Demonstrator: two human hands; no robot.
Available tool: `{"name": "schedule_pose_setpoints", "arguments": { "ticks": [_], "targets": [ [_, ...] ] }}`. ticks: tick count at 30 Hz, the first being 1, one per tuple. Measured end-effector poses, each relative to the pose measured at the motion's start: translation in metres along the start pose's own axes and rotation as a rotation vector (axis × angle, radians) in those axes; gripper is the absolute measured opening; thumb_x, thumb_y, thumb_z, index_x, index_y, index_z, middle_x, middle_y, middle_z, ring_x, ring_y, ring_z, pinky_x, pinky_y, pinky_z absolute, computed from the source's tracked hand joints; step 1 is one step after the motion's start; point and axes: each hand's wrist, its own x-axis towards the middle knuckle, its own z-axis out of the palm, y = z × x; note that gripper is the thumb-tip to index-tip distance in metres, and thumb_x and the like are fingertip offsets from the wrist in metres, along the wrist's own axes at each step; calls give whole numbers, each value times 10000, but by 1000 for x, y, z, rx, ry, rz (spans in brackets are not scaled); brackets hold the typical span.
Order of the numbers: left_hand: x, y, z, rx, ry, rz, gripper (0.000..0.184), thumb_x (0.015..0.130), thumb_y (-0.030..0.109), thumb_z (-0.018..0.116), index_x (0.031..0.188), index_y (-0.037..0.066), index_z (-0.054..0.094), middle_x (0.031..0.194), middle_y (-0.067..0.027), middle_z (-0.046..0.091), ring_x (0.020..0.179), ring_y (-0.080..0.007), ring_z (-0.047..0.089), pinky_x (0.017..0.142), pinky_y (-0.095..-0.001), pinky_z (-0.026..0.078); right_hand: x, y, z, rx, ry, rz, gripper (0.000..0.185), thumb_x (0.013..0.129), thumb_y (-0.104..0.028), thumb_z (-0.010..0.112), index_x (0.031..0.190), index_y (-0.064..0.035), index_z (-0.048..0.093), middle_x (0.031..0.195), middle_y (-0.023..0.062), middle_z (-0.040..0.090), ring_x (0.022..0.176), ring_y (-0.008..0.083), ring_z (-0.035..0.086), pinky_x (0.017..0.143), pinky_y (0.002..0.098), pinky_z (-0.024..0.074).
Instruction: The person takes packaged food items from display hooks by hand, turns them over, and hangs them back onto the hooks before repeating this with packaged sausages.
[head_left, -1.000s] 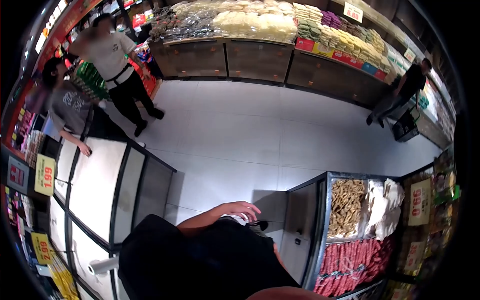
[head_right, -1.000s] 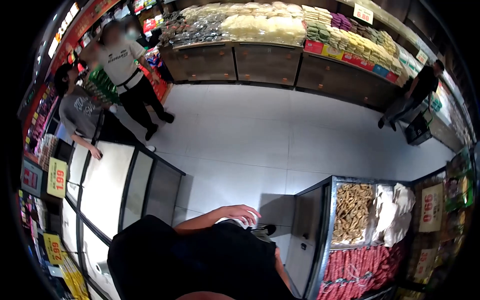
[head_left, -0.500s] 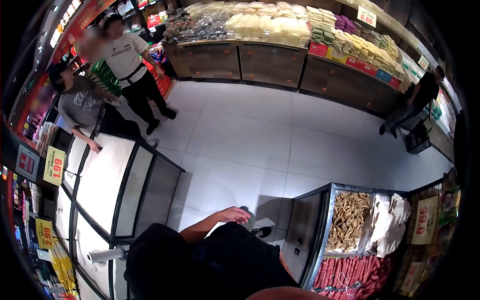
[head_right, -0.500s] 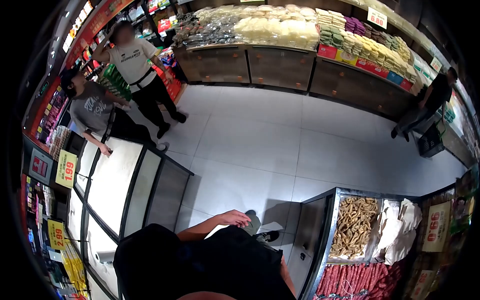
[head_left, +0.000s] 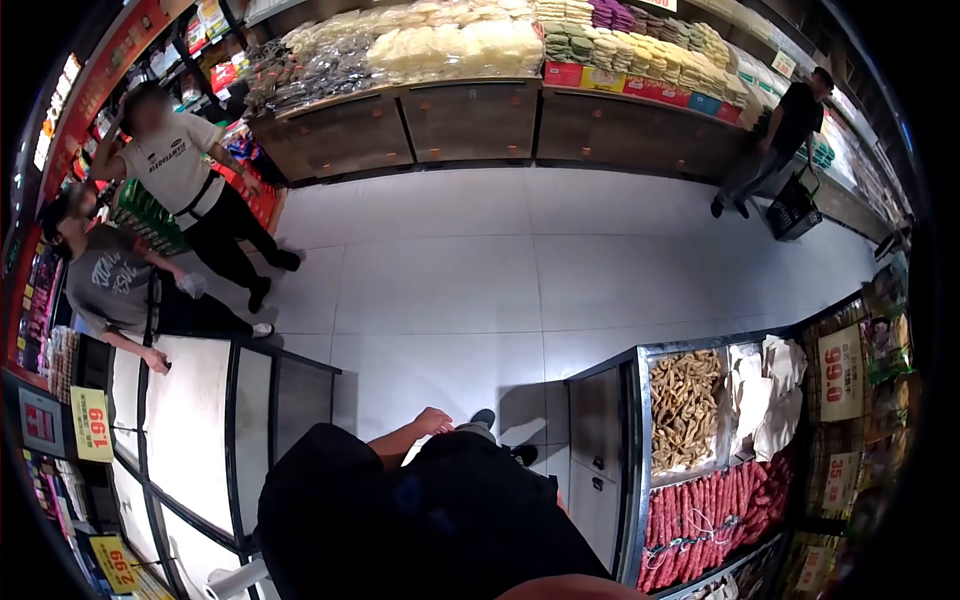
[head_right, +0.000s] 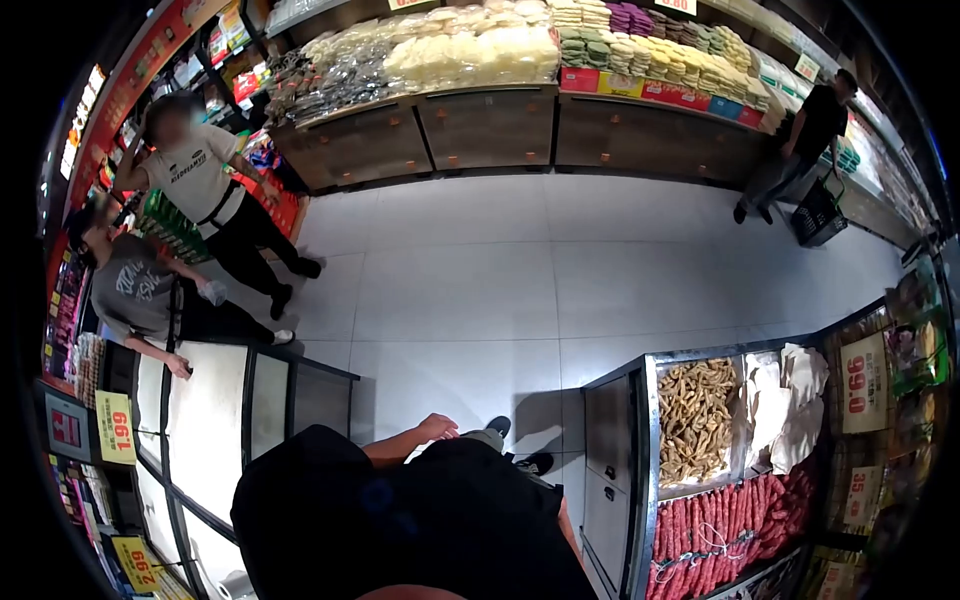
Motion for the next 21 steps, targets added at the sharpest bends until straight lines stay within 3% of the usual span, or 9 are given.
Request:
{"name": "schedule_pose_setpoints", "arguments": {
  "ticks": [5,9,14,18,21],
  "targets": [
    [27,33,-3,-93,-12,94,198,892,151,563,1015,24,652,868,-109,705,583,-159,643,481,-276,489,3,-14,8,-4,34,16,332,861,-360,664,768,-48,601,732,57,610,664,204,568,628,353,448],
    [40,73,11,59,-4,251,285,877,271,642,820,-7,673,689,-81,684,565,-126,638,484,-260,489,12,-20,15,-11,37,36,330,864,-360,659,780,-44,606,740,60,615,672,205,572,634,352,451],
    [22,109,15,75,-43,232,323,919,279,593,776,-3,655,644,-71,657,512,-123,602,478,-247,472,20,-23,15,-34,33,39,330,867,-359,653,795,-40,613,751,63,620,682,206,577,641,352,454],
    [29,68,-1,-93,-115,180,318,936,259,554,779,0,650,705,-83,674,525,-129,601,472,-250,466,19,-31,18,-46,20,2,330,870,-359,648,806,-37,619,759,65,624,690,207,581,647,351,457],
    [45,10,-24,14,-104,81,195,871,174,582,921,4,663,800,-113,704,564,-155,615,480,-278,486,21,-48,13,-76,13,-63,330,873,-359,644,815,-34,623,766,67,628,696,208,584,652,351,459]
  ]
}}
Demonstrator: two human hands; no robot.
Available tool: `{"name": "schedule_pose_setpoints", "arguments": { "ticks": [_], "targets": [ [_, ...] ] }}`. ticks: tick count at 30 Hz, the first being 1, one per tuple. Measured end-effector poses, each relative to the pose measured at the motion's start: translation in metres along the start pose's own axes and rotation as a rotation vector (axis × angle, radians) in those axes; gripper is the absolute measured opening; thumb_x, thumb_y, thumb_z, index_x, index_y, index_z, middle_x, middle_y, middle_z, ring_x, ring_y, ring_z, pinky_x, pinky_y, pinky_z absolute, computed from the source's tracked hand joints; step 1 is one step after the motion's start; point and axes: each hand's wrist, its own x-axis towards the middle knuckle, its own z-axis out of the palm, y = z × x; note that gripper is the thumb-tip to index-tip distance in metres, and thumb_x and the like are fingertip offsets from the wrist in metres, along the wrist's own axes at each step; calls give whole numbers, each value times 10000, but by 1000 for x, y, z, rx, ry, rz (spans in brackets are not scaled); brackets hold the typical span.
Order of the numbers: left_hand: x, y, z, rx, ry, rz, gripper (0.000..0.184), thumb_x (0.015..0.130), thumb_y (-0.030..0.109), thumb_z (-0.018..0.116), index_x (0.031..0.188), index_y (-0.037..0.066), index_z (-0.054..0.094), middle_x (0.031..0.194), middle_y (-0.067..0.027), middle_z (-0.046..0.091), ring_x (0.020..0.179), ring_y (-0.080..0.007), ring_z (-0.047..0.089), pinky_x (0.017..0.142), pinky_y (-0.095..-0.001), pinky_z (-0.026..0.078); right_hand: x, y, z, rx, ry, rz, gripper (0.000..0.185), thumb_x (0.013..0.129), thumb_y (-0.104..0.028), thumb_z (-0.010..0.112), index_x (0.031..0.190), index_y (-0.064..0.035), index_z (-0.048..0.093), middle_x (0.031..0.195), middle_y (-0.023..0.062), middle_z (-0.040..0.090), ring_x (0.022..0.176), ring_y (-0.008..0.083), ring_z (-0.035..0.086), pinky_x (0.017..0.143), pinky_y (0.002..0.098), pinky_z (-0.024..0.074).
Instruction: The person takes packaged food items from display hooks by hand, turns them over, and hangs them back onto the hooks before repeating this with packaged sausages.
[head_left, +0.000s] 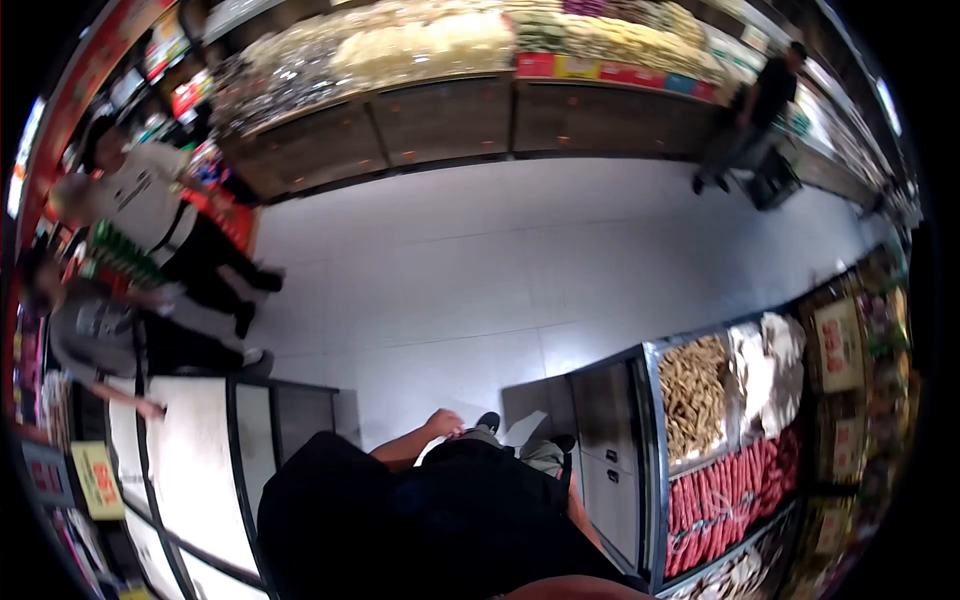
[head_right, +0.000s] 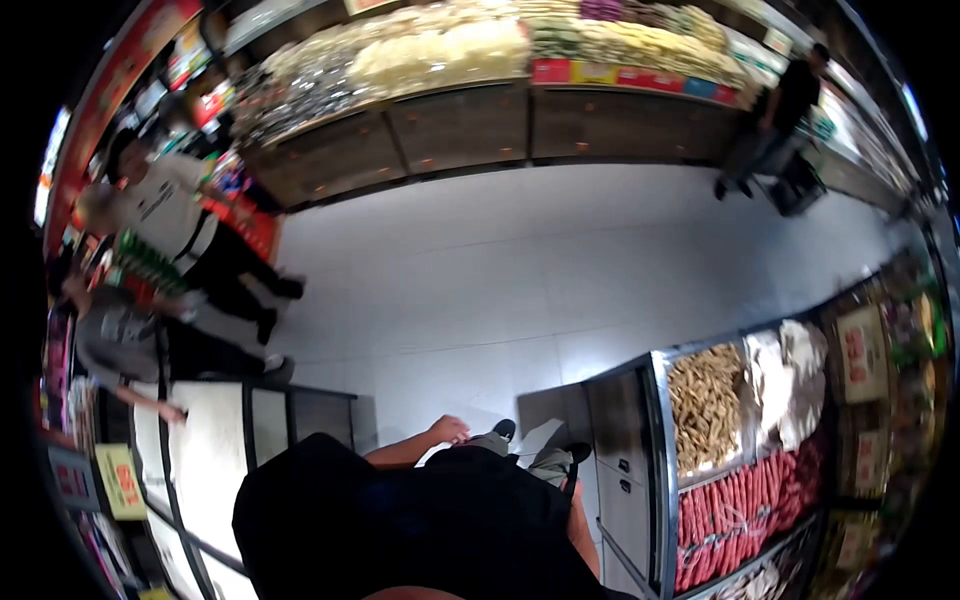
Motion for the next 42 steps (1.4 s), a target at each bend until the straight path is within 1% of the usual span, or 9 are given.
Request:
{"name": "schedule_pose_setpoints", "arguments": {
  "ticks": [4,11,23,27,31,33,35,39,42],
  "targets": [
    [-3,-56,-29,163,-39,-5,196,883,88,506,1011,56,651,853,-104,694,671,-178,636,542,-317,512,-3,-21,-8,-25,4,-98,331,876,-359,639,827,-31,629,774,70,632,704,209,588,658,351,462],
    [0,13,5,108,33,-140,185,918,115,514,1052,27,607,901,-123,684,705,-197,652,588,-330,536,-14,-36,-31,-21,51,-155,335,881,-358,631,848,-25,638,789,74,640,718,211,595,668,350,466],
    [54,171,138,118,-57,155,189,928,199,567,915,21,632,744,-65,676,613,-134,629,507,-259,467,-16,-33,-107,-38,52,-240,344,890,-357,616,883,-15,655,814,81,653,742,214,606,686,349,475],
    [59,171,150,222,34,173,323,909,291,615,739,17,626,625,-48,625,561,-125,611,469,-247,452,-14,-31,-134,-59,48,-277,349,893,-357,611,895,-11,660,822,84,657,750,215,610,692,349,477],
    [57,139,137,98,182,71,290,940,236,552,831,-23,624,674,-107,654,553,-132,605,440,-263,445,-15,-52,-167,-57,95,-304,352,895,-356,607,904,-9,664,829,86,661,756,216,613,697,349,479],
    [61,113,126,101,237,-4,236,952,170,492,906,-25,617,738,-127,674,558,-152,613,431,-273,443,-26,-111,-191,47,-10,-58,396,927,-303,494,1143,5,615,1010,116,674,929,230,620,825,328,482],
    [52,102,125,82,252,-35,226,951,149,473,931,-26,615,762,-131,676,568,-165,620,440,-277,456,-12,-104,-193,139,53,-18,390,915,-330,503,1149,-43,625,1005,132,678,936,228,633,814,347,492],
    [51,97,106,77,290,-67,177,929,71,483,996,-29,613,802,-131,679,588,-204,642,467,-300,505,-23,-184,-241,193,37,110,323,947,-280,478,1072,-20,623,886,63,684,796,146,624,729,273,497],
    [68,105,97,80,349,-97,176,934,135,544,897,-23,612,726,-120,660,522,-189,605,414,-294,463,-18,-213,-278,56,32,43,361,950,-349,495,1036,-25,629,807,101,670,745,183,628,692,305,501]
  ]
}}
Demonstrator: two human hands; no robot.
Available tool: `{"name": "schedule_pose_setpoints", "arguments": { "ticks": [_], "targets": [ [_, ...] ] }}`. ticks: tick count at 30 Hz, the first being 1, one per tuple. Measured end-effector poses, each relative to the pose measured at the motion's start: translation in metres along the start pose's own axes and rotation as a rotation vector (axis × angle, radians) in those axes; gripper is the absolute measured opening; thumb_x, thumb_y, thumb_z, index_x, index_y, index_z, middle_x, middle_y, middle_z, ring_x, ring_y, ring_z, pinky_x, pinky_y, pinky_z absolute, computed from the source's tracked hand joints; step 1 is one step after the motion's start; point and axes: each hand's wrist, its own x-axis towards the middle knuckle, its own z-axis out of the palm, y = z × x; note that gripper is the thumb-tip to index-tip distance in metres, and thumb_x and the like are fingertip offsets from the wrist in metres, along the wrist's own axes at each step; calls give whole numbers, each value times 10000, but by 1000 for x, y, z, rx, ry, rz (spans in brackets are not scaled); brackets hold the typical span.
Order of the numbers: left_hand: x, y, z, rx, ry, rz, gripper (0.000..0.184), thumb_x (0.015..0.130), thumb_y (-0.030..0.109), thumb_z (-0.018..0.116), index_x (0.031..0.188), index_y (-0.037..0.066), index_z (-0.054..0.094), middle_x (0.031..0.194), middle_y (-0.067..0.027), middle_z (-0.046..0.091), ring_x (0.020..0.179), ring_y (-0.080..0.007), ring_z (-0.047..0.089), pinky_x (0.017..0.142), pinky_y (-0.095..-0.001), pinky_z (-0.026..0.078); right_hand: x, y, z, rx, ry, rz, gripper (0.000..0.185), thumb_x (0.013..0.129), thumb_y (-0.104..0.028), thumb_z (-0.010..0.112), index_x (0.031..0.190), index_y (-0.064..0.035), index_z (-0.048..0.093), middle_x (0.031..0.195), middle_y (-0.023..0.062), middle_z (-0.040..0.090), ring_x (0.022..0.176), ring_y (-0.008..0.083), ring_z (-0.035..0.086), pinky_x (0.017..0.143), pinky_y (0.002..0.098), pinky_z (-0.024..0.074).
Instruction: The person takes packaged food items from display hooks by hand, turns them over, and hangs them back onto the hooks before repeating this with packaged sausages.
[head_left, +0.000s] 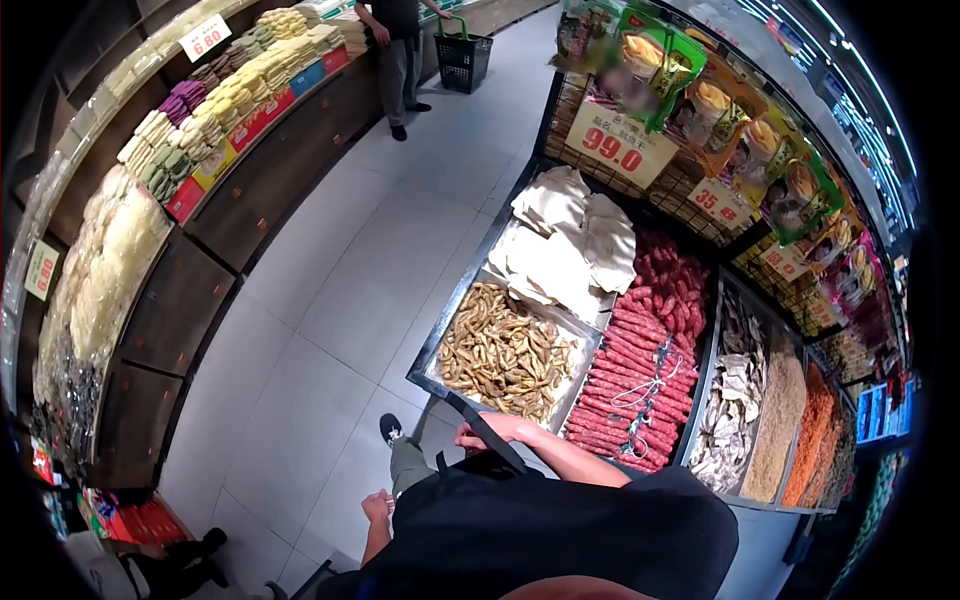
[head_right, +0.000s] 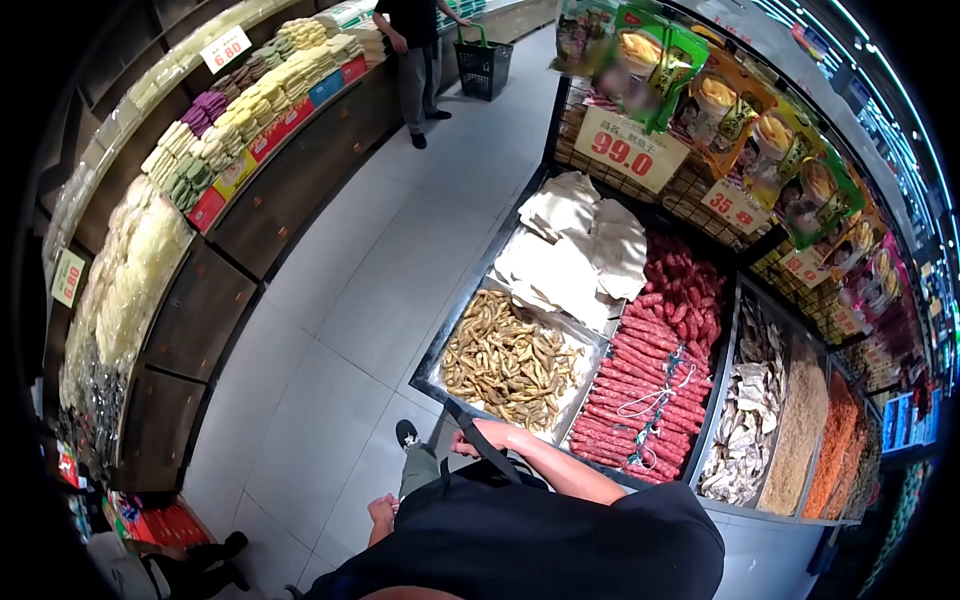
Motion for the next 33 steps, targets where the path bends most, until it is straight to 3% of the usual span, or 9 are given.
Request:
{"name": "schedule_pose_setpoints", "arguments": {
  "ticks": [2,5,8,10,11,15,20,23,33],
  "targets": [
    [9,8,-8,15,37,-6,226,940,178,561,835,-16,613,672,-109,644,489,-177,581,396,-291,442,14,-1,-7,-28,76,-155,374,927,-369,507,990,-25,642,675,98,636,604,221,609,611,329,488],
    [34,27,-27,-67,-36,40,425,946,319,573,644,21,556,524,-52,534,402,-140,477,352,-273,362,40,-25,-36,-237,87,-337,366,918,-324,523,1013,9,642,832,187,670,775,310,647,707,389,505],
    [62,49,-51,-40,-50,75,381,926,226,592,604,30,536,544,-57,549,454,-149,511,409,-278,383,68,-64,-55,-245,207,-189,355,906,-306,521,1008,11,644,892,198,669,842,356,635,755,415,500],
    [108,40,-81,580,-129,609,315,880,99,574,579,12,547,565,-54,552,534,-147,528,499,-286,403,91,-92,-63,-295,305,-103,336,921,-305,516,1026,-10,639,923,189,667,883,375,624,780,428,491],
    [119,52,-95,594,-138,618,315,880,99,574,579,12,547,565,-54,552,534,-147,528,499,-286,403,109,-97,-63,-352,323,-26,320,919,-287,518,1040,-18,640,933,189,670,884,371,630,778,431,494],
    [159,103,-140,712,-163,616,297,870,124,570,620,-33,595,584,-53,548,593,-144,539,532,-307,393,159,-152,-54,-217,541,-6,278,904,-228,508,1046,-26,636,890,190,676,852,379,639,761,434,500],
    [155,195,-186,306,-145,122,308,915,264,590,794,-14,643,572,-54,539,524,-158,555,421,-296,389,211,-199,-58,-186,670,-30,282,912,-194,480,1094,-44,634,912,182,681,866,364,640,802,427,501],
    [222,207,-208,46,-229,-13,192,880,170,627,883,-21,644,583,-43,542,519,-138,557,403,-254,395,226,-208,-68,-146,707,15,288,909,-190,492,1117,-50,634,975,171,681,896,346,643,827,419,500],
    [248,337,-96,245,-477,188,144,855,60,614,953,-44,626,720,-99,651,560,-155,609,479,-243,478,190,-197,-140,2,1115,110,278,893,-208,538,1062,-24,660,973,182,684,910,344,647,829,383,507]
  ]
}}
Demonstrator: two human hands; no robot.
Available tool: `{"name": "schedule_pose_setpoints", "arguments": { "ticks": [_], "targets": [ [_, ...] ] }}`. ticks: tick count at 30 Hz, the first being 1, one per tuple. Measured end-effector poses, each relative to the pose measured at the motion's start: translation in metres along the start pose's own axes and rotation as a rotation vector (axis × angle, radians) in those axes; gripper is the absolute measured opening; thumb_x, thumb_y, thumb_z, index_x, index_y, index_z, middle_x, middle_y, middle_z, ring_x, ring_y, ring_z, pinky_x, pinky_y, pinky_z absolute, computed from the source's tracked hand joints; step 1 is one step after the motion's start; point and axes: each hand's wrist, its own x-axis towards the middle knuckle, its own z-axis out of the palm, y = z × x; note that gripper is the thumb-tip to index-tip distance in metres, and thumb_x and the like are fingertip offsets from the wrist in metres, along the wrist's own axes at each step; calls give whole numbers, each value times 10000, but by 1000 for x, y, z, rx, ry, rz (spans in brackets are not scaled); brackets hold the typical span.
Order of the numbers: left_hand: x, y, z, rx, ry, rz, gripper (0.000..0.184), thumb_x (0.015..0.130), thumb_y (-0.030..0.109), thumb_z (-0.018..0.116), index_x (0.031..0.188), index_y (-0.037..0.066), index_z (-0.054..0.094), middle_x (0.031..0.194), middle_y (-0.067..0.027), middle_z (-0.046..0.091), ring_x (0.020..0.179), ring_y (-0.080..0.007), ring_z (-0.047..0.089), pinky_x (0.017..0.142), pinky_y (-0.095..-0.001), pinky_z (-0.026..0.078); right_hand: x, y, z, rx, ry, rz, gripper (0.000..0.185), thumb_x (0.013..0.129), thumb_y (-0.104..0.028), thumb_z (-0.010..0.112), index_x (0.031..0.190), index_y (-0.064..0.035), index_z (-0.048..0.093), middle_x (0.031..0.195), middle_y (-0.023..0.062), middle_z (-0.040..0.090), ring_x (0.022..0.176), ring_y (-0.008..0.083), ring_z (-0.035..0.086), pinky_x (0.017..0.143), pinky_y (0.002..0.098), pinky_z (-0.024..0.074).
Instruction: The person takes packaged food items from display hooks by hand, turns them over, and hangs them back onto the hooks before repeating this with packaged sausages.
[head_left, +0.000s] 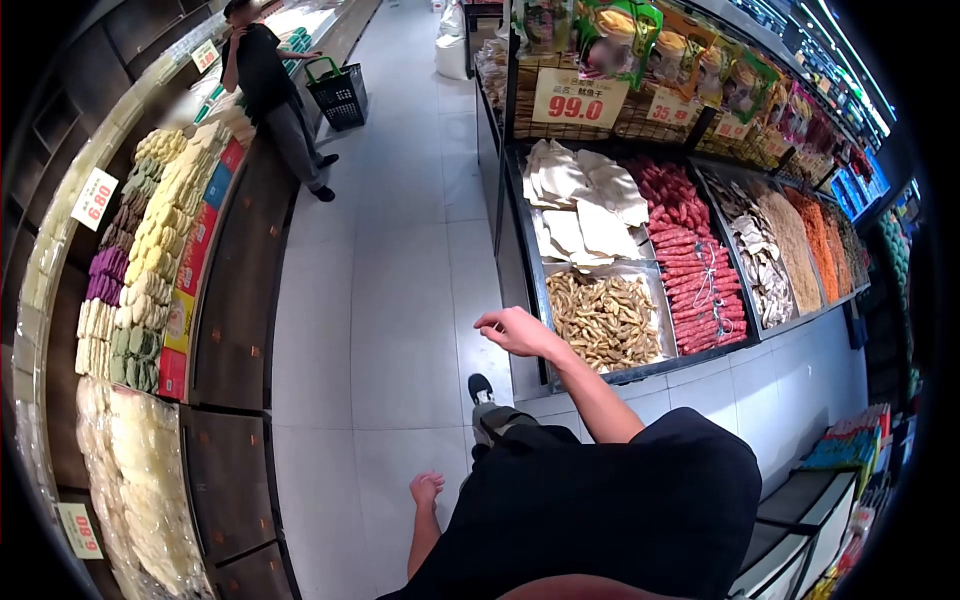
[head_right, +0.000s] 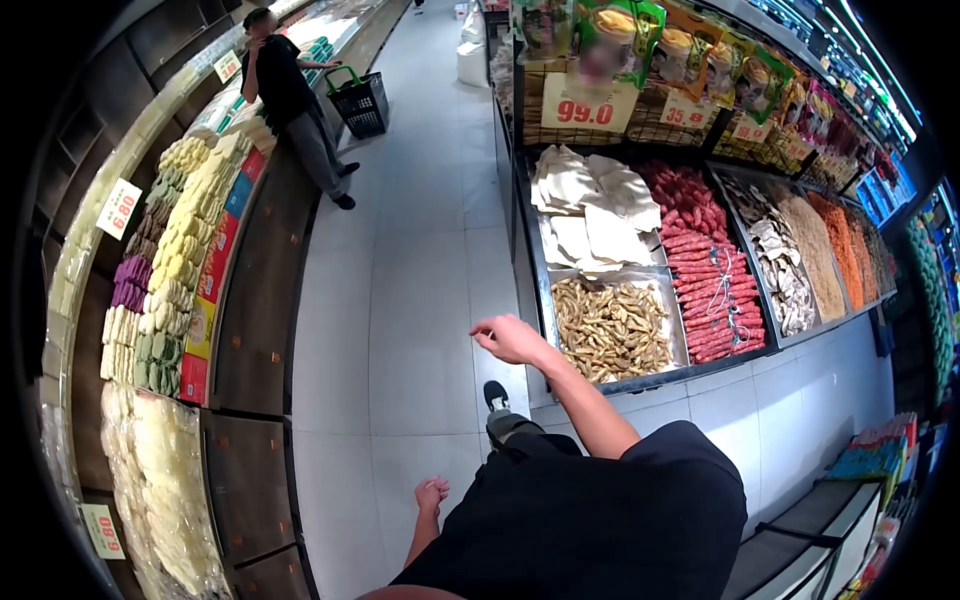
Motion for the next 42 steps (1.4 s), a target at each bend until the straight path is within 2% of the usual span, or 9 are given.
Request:
{"name": "schedule_pose_setpoints", "arguments": {
  "ticks": [5,10,12,15,21,25,29,33,42],
  "targets": [
    [29,77,44,82,-152,27,181,911,136,586,929,-41,624,669,-92,632,551,-156,605,470,-240,467,41,29,-37,136,204,73,263,869,-192,581,1050,-21,667,934,179,690,869,295,673,790,350,519],
    [73,119,50,128,-175,-23,201,914,150,593,857,-38,635,629,-71,596,512,-137,554,456,-242,432,107,49,-102,326,399,56,234,911,-138,545,1056,21,639,856,77,691,769,128,647,716,262,513],
    [74,142,45,352,-119,141,157,883,105,594,865,-39,655,613,-50,570,504,-125,512,464,-253,407,138,55,-136,418,490,14,226,915,-121,548,1080,7,634,874,74,691,781,121,639,730,253,510],
    [123,132,29,294,-147,371,182,853,43,547,970,-35,663,626,-38,567,524,-120,504,474,-268,393,175,43,-196,462,624,-144,222,926,-94,549,1117,-8,621,911,62,694,834,108,633,758,242,498],
    [156,231,92,483,-139,281,213,880,90,501,1022,-11,621,720,-57,610,591,-132,548,528,-276,439,248,62,-283,798,820,-359,335,946,-110,538,1268,-18,520,1177,112,614,1077,165,593,888,303,512],
    [219,299,162,349,-226,25,246,932,186,489,1090,9,558,868,-86,644,633,-160,582,557,-296,480,265,74,-313,1031,851,-409,530,931,-129,546,1412,-94,327,1380,201,379,1247,302,458,963,462,473],
    [240,354,215,324,-272,80,246,947,170,462,1123,22,549,925,-99,653,651,-159,586,565,-287,485,267,70,-325,1169,863,-477,523,902,-75,557,1393,-81,377,1448,161,290,1317,255,353,975,473,455],
    [249,384,242,355,-331,182,245,945,148,452,1133,27,551,940,-100,659,658,-151,584,571,-278,484,278,79,-335,1177,777,-582,451,941,-106,504,1379,-68,405,1363,55,411,1242,283,451,1040,516,381],
    [256,372,227,365,-303,74,266,914,105,453,1140,26,570,915,-99,666,723,-179,616,615,-301,506,287,79,-339,1239,758,-569,436,935,-95,493,1365,-69,430,1378,53,410,1240,290,451,1038,510,387]
  ]
}}
